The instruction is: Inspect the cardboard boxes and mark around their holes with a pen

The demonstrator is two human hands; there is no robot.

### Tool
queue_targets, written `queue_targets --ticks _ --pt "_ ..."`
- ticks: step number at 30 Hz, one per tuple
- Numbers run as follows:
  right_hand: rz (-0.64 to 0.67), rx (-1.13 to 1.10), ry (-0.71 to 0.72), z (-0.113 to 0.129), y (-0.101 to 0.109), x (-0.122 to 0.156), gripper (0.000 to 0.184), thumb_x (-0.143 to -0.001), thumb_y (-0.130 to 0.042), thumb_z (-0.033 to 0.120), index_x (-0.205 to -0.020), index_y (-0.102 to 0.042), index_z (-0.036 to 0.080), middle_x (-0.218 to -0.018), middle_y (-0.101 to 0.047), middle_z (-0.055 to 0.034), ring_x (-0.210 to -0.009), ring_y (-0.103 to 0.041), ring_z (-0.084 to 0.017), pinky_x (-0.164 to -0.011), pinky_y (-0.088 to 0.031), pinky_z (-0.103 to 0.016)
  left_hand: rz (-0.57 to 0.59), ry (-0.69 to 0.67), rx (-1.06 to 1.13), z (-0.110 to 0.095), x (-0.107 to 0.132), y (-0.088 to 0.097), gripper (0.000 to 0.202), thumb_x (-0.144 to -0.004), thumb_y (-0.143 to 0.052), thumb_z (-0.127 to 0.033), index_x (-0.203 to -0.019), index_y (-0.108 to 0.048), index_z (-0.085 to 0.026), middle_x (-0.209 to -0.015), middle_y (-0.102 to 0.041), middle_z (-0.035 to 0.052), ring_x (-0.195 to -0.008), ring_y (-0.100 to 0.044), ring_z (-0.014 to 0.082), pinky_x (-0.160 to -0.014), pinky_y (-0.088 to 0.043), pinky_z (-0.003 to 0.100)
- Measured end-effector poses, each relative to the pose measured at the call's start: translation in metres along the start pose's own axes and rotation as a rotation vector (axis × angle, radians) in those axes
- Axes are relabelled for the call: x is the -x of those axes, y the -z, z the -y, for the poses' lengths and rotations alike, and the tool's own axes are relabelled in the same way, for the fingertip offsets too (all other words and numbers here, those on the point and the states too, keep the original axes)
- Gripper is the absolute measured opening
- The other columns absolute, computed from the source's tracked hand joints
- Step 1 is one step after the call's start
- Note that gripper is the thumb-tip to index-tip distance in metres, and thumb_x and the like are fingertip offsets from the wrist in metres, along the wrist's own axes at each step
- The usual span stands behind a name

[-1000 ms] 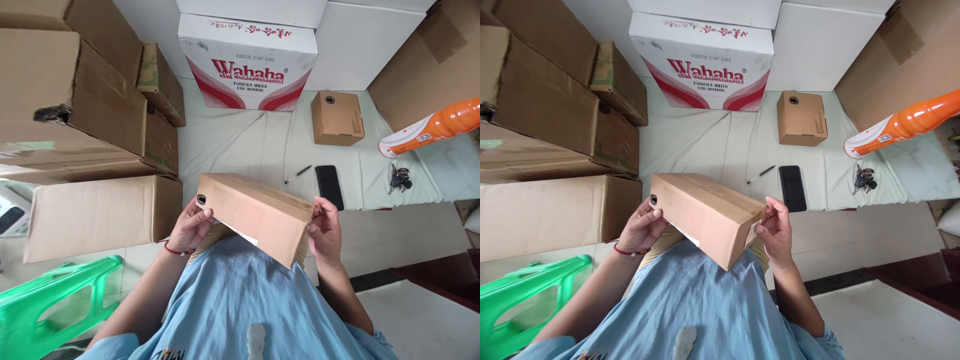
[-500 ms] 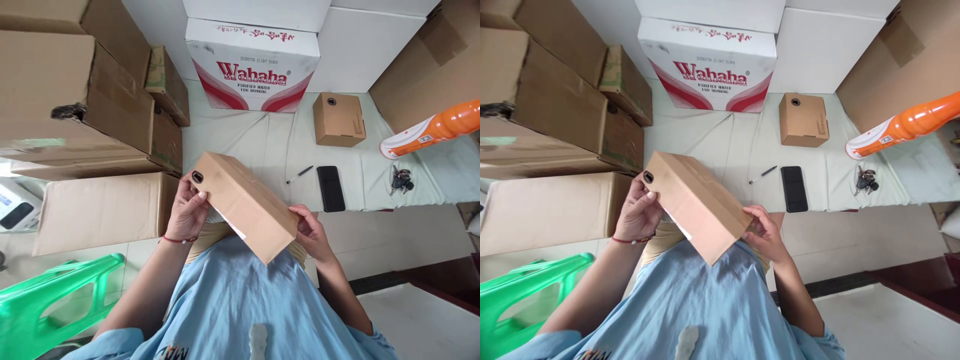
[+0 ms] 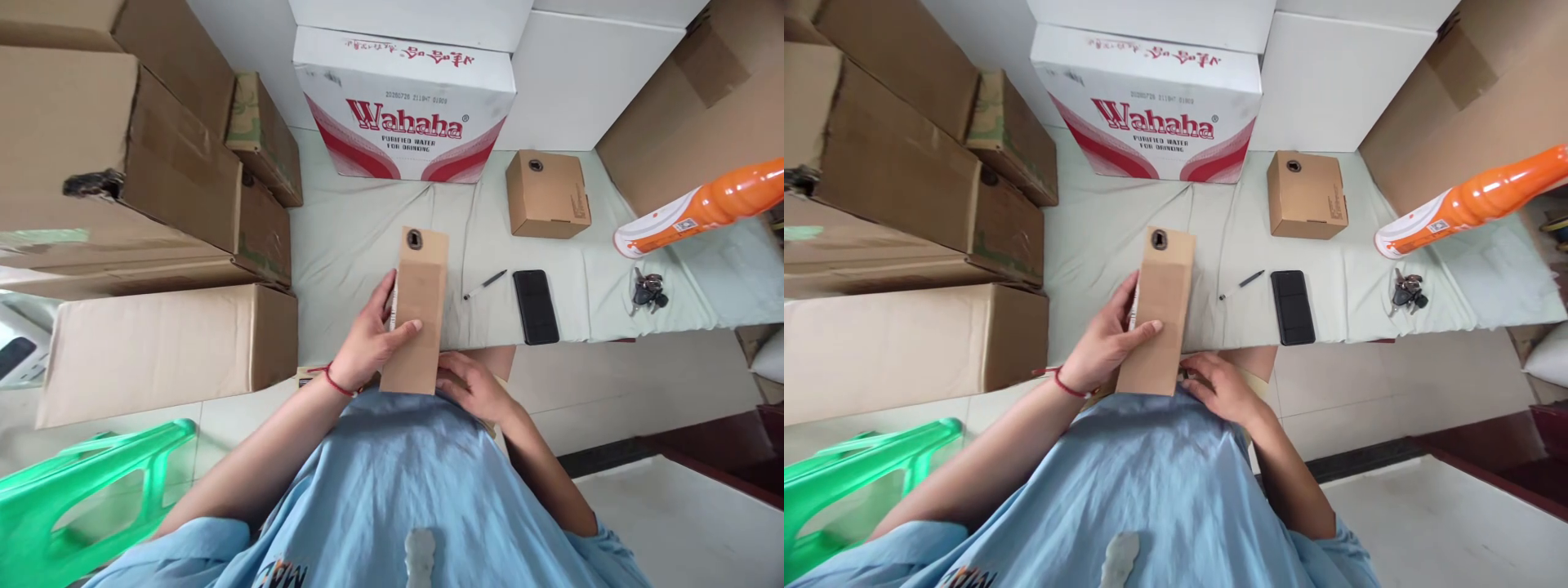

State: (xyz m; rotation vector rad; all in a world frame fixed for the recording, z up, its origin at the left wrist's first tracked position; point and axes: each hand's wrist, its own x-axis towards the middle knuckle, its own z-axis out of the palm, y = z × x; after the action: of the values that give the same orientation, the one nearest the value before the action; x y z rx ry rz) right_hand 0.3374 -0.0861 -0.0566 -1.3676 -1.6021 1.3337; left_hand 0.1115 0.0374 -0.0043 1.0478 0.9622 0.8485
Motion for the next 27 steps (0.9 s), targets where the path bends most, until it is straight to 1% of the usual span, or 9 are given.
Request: queue_targets --ticks 3,5,7,9,11,14,21,24,27 --pt "-0.165 0.154 -0.026 0.001 0.04 -0.014 0.024 -0.105 -0.062 0.035 -0.113 -0.085 0.03 -0.101 -0.085 -0.0046 -0.091 -0.079 -0.023 -0.088 -0.063 -0.039 0.006 0.107 0.077 0.006 0.01 -0.012 0.095 -0.083 -0.092 -0.047 -0.164 -0.05 -0.023 -0.172 -0.052 0.0144 -0.16 -0.049 0.0405 -0.132 -0.046 0.055" --pt "-0.368 0.352 -0.062 -0.001 0.072 -0.029 0.026 -0.102 -0.062 0.031 -0.115 -0.085 0.029 -0.104 -0.085 -0.0064 -0.09 -0.078 -0.025 -0.088 -0.062 -0.04 -0.022 0.135 0.11 0.009 0.013 -0.014 0.096 -0.081 -0.093 -0.048 -0.163 -0.05 -0.022 -0.17 -0.055 0.0149 -0.159 -0.05 0.0414 -0.129 -0.049 0.055" --pt "-0.456 0.592 -0.132 -0.003 0.099 -0.048 0.031 -0.099 -0.064 0.025 -0.123 -0.084 0.027 -0.111 -0.084 -0.01 -0.093 -0.078 -0.028 -0.091 -0.06 -0.042 -0.036 0.137 0.122 0.01 0.012 -0.014 0.098 -0.08 -0.094 -0.048 -0.162 -0.05 -0.021 -0.17 -0.055 0.0152 -0.159 -0.05 0.0416 -0.128 -0.05 0.055" --pt "-0.386 0.829 -0.265 -0.001 0.117 -0.069 0.044 -0.096 -0.064 0.018 -0.138 -0.078 0.025 -0.112 -0.084 -0.0128 -0.094 -0.078 -0.03 -0.09 -0.058 -0.042 -0.04 0.126 0.11 0.011 0.011 -0.014 0.098 -0.079 -0.093 -0.05 -0.162 -0.049 -0.02 -0.17 -0.054 0.0153 -0.159 -0.05 0.0416 -0.127 -0.051 0.055" --pt "-0.204 1.055 -0.378 0.004 0.124 -0.088 0.053 -0.098 -0.059 0.014 -0.149 -0.071 0.024 -0.113 -0.083 -0.0149 -0.094 -0.079 -0.03 -0.085 -0.056 -0.039 -0.049 0.115 0.078 0.011 0.011 -0.013 0.096 -0.081 -0.092 -0.051 -0.161 -0.048 -0.02 -0.171 -0.053 0.0153 -0.159 -0.05 0.0413 -0.127 -0.051 0.054" --pt "-0.01 1.236 -0.406 0.015 0.123 -0.108 0.047 -0.104 -0.046 0.012 -0.142 -0.071 0.021 -0.118 -0.083 -0.0178 -0.099 -0.08 -0.031 -0.079 -0.051 -0.036 -0.056 0.112 0.035 0.011 0.012 -0.014 0.092 -0.083 -0.088 -0.053 -0.159 -0.048 -0.02 -0.171 -0.052 0.0163 -0.156 -0.053 0.0407 -0.125 -0.053 0.054" --pt "0.016 1.307 -0.364 0.03 0.126 -0.113 0.027 -0.099 -0.058 0.022 -0.121 -0.072 0.017 -0.101 -0.083 -0.0174 -0.094 -0.078 -0.032 -0.075 -0.045 -0.034 -0.057 0.057 -0.041 0.023 0.014 -0.01 0.087 -0.092 -0.082 -0.054 -0.165 -0.045 -0.022 -0.175 -0.047 0.0163 -0.16 -0.05 0.0399 -0.128 -0.05 0.056" --pt "-0.283 1.163 -0.305 0.031 0.139 -0.104 0.015 -0.089 -0.064 0.022 -0.104 -0.068 0.02 -0.081 -0.076 -0.0072 -0.075 -0.071 -0.025 -0.07 -0.041 -0.032 -0.116 -0.134 -0.213 0.029 0.014 -0.008 0.082 -0.096 -0.08 -0.048 -0.169 -0.045 -0.029 -0.184 -0.032 0.0114 -0.171 -0.03 0.0373 -0.138 -0.034 0.059" --pt "-0.638 0.639 -0.076 0.041 0.141 -0.101 0.013 -0.082 -0.066 0.023 -0.083 -0.053 0.025 -0.059 -0.053 0.0069 -0.055 -0.049 -0.014 -0.06 -0.035 -0.028 -0.102 -0.384 -0.418 0.034 0.012 -0.007 0.047 -0.104 -0.071 -0.036 -0.15 -0.069 -0.031 -0.183 -0.036 0.0062 -0.176 -0.015 0.0337 -0.142 -0.021 0.064"
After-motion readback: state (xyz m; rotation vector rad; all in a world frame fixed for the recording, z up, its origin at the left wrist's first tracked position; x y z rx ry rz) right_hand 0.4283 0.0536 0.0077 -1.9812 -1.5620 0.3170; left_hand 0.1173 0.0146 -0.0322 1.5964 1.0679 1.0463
